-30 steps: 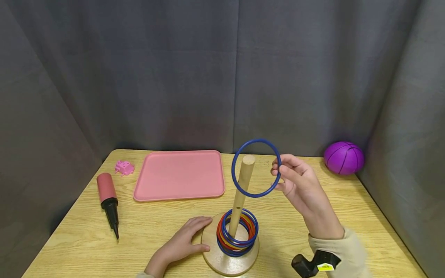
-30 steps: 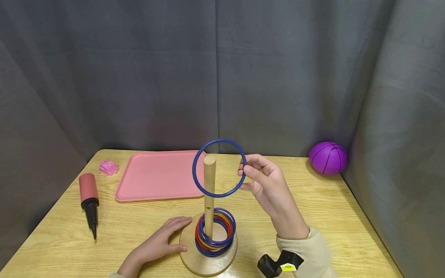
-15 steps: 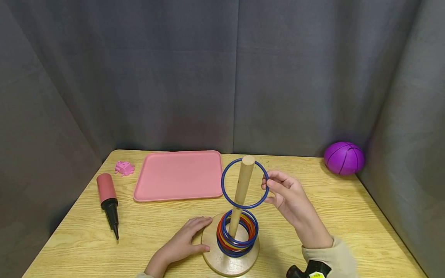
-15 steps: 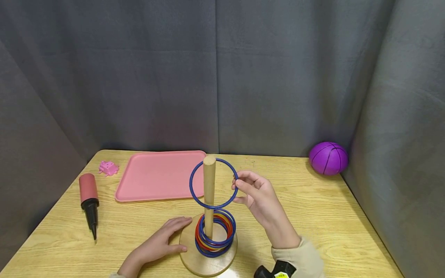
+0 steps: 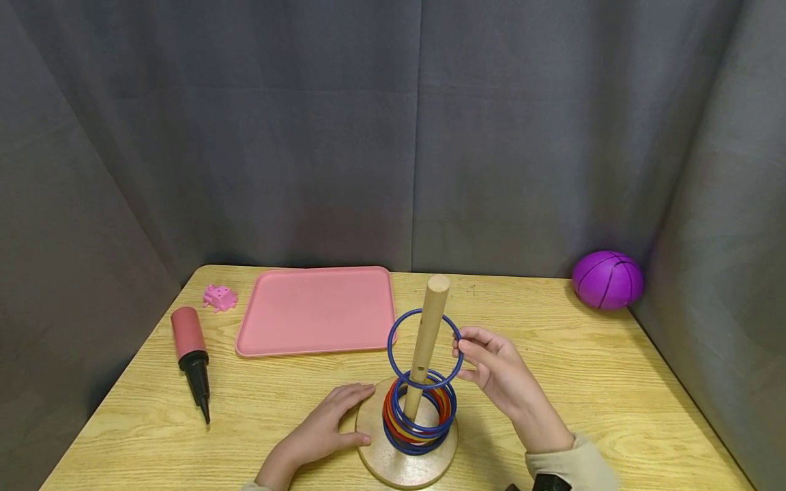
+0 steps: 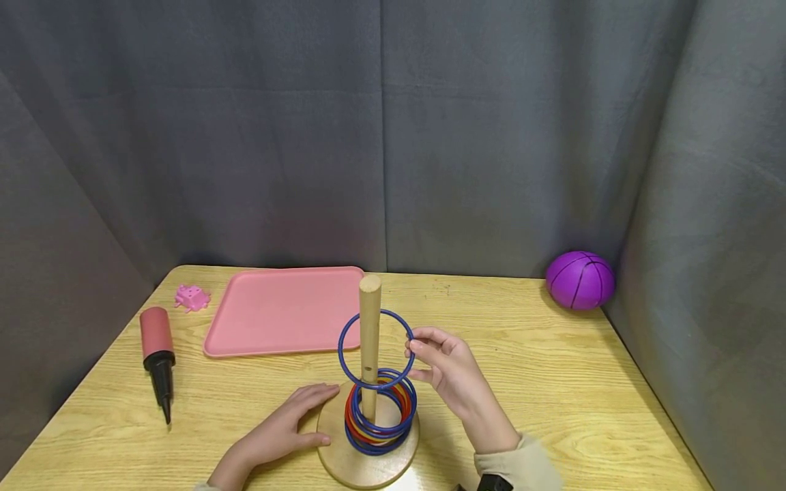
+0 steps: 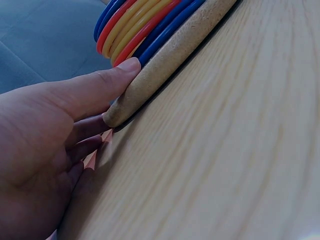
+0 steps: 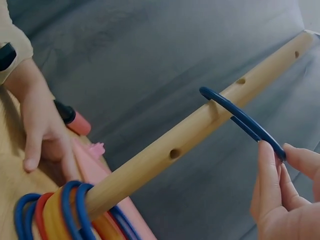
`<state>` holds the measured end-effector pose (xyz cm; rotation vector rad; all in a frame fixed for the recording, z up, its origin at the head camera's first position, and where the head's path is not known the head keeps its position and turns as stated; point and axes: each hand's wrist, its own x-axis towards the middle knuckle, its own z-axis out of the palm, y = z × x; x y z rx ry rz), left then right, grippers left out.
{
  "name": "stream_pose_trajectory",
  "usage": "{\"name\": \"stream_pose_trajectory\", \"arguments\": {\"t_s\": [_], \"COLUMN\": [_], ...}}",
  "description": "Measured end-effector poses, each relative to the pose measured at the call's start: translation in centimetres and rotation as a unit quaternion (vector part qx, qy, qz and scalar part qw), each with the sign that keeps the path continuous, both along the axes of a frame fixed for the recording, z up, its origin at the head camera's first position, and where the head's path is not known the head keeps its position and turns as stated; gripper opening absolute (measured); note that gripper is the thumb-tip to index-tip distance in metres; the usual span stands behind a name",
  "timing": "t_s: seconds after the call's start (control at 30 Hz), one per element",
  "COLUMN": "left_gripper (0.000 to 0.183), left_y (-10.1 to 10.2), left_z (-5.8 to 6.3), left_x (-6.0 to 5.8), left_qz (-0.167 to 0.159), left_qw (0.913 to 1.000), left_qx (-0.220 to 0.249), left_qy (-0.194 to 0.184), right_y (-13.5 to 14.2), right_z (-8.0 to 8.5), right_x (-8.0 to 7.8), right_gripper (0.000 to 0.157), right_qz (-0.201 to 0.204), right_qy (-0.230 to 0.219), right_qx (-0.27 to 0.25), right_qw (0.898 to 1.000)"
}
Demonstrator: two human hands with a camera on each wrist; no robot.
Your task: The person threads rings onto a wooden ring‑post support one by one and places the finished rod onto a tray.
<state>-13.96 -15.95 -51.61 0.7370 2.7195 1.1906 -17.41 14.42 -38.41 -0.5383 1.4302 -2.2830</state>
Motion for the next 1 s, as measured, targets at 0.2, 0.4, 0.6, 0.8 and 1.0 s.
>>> {"name": "stream_pose_trajectory", "arguments": {"t_s": [0.2,0.4,0.6,0.8,1.0], "left_gripper": [0.076,0.075,0.076,0.075,0.075], "left_y": [0.0,0.1,0.0,0.1,0.1], "left_z": [0.1,0.1,0.2,0.2,0.1], "left_x": [0.0,0.0,0.1,0.1,0.0], "left_qz": [0.0,0.002,0.004,0.0,-0.003], "left_qw": [1.0,1.0,1.0,1.0,1.0], "left_qx": [-0.001,-0.002,0.0,-0.003,-0.001], "left_qy": [0.002,0.003,-0.006,0.009,0.007], "right_y": [0.2,0.6,1.0,1.2,1.2], "right_z": [-1.7,-3.4,-4.9,-5.6,-5.8], "right_x": [-0.2,-0.6,-1.0,-1.0,-1.1], "right_gripper": [0.019,0.014,0.014,0.013,0.035], "right_qz": [-0.003,0.0,0.009,-0.004,-0.023], "right_qy": [-0.02,-0.026,-0.026,-0.03,-0.015], "right_qx": [0.062,0.116,0.157,0.213,0.265], "right_qw": [0.998,0.993,0.987,0.977,0.964]}}
